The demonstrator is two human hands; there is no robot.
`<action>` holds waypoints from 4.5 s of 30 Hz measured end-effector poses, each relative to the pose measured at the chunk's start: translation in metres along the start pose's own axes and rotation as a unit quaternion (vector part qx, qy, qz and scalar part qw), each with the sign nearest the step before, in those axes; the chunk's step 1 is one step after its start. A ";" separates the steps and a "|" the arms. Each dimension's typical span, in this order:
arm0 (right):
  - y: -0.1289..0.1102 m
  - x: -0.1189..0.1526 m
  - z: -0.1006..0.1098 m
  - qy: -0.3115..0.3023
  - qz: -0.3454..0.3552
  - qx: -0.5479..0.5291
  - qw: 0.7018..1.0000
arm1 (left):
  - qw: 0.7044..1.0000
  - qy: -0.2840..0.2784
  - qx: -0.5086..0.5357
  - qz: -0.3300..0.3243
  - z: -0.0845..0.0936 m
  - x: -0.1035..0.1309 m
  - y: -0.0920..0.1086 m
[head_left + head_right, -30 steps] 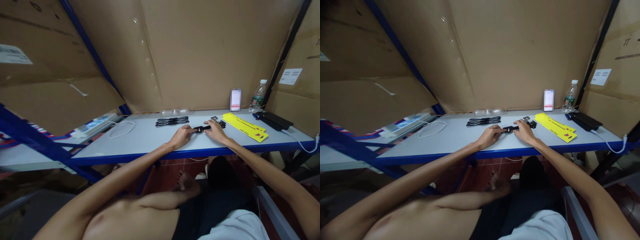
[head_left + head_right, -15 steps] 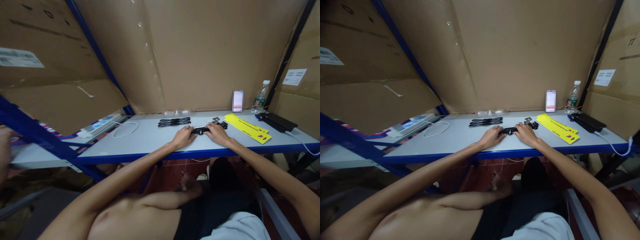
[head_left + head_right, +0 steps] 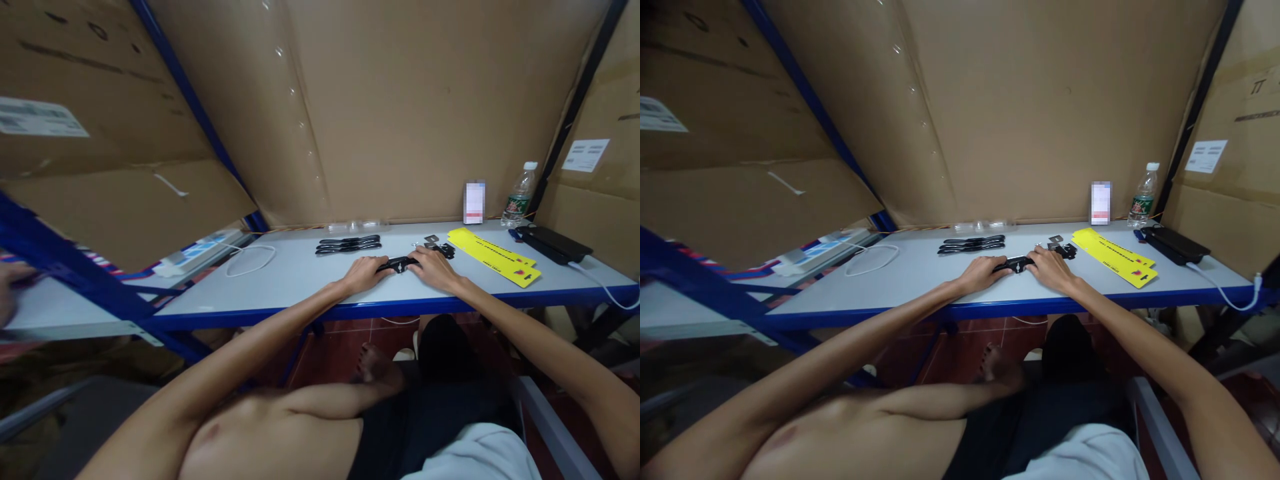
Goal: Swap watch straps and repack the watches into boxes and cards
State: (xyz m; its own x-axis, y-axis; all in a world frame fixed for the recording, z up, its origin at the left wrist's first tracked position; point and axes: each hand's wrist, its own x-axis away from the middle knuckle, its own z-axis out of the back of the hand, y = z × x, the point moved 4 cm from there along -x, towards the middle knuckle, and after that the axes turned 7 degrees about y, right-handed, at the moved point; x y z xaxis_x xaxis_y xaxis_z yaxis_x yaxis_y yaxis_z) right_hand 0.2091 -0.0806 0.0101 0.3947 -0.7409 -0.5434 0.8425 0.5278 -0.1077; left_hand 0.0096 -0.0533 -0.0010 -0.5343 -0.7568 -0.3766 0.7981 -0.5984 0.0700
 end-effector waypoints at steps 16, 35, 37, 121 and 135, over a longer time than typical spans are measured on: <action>0.000 0.001 0.000 -0.007 0.004 -0.011 1.000 | 1.000 0.008 0.026 0.006 0.003 0.002 0.000; -0.006 0.004 0.005 -0.022 -0.010 0.021 0.999 | 0.999 0.017 0.028 0.008 0.005 0.003 0.001; -0.007 0.005 0.008 0.000 -0.005 0.019 1.000 | 0.999 0.017 0.025 0.014 0.005 0.003 0.000; 0.021 0.012 0.018 0.008 -0.011 0.130 0.991 | 0.995 0.097 0.013 0.011 0.003 0.007 -0.004; 0.018 0.013 0.019 -0.010 -0.014 0.106 0.994 | 0.994 0.112 0.012 -0.004 0.001 0.006 -0.007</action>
State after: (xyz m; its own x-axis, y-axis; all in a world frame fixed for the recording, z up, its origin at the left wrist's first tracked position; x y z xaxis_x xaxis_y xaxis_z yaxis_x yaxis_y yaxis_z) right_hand 0.2362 -0.0885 0.0175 0.3757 -0.7626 -0.5266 0.9106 0.4093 0.0569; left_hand 0.0004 -0.0540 -0.0034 -0.4636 -0.6762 -0.5726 0.7858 -0.6124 0.0869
